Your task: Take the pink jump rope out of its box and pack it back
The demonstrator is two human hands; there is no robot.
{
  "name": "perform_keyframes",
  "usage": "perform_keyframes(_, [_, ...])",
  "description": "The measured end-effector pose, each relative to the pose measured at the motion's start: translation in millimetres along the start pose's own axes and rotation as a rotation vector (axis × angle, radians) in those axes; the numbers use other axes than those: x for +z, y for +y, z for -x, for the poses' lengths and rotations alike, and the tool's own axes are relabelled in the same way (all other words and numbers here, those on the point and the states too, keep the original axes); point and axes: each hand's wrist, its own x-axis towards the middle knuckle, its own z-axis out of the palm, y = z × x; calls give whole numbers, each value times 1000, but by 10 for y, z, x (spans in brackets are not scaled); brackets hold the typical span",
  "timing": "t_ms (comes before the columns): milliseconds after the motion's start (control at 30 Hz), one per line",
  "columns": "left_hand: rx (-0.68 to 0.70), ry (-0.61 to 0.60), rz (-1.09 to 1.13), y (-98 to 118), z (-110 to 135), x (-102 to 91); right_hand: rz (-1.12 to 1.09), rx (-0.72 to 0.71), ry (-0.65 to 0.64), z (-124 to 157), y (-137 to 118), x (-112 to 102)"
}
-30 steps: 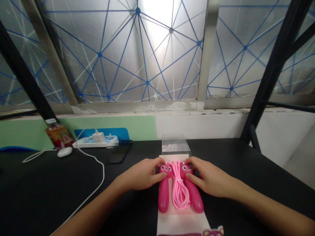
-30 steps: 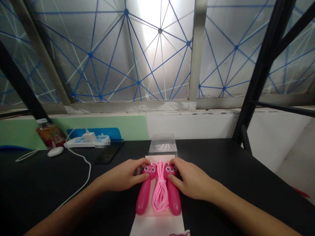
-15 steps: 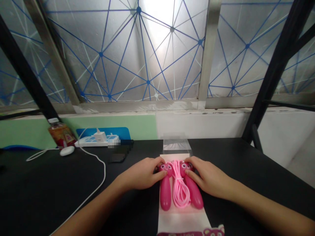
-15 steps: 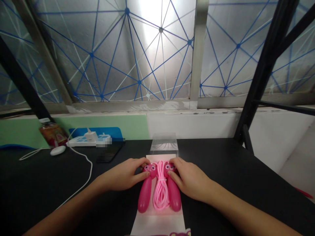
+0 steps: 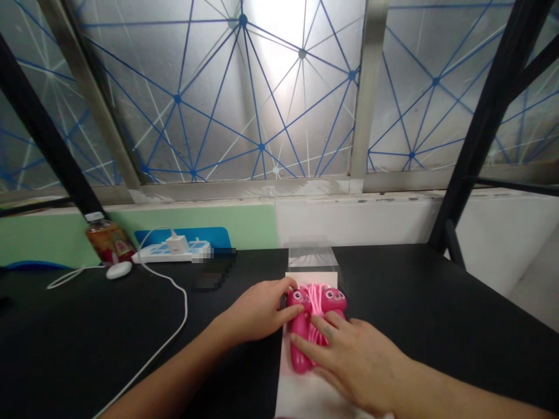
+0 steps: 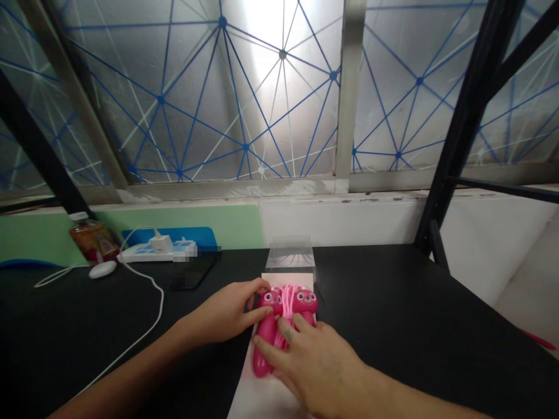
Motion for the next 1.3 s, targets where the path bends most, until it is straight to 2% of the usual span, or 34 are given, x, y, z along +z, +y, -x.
perform_keyframes(100, [54,42,-18,34,-24,-20,24,20,-43,61,90,-15])
perform_keyframes(200, [59,158,-32,12,-82,2,26,53,-63,91,171,-50])
perform_keyframes(300, [70,249,-31,-73,-181,63,6,27,-60,102,177,-68])
perform_keyframes(500, [42,138,113,-223,-351,144,-39,47,-47,113,107,-143])
perform_keyframes(700, [63,169,142,-111,-363,113,-59,47,-104,105,109,-250])
perform_keyframes(867, [22,175,231,-53,-343,30,-60,-19,-167,148,98,-400])
perform_keyframes(1100, [27,239,344,-170,-402,109,-115,-55,-159,180,139,-392])
perform_keyframes(1300, [-46,292,355,-239,-460,155,-80,-39,-112,199,113,-362])
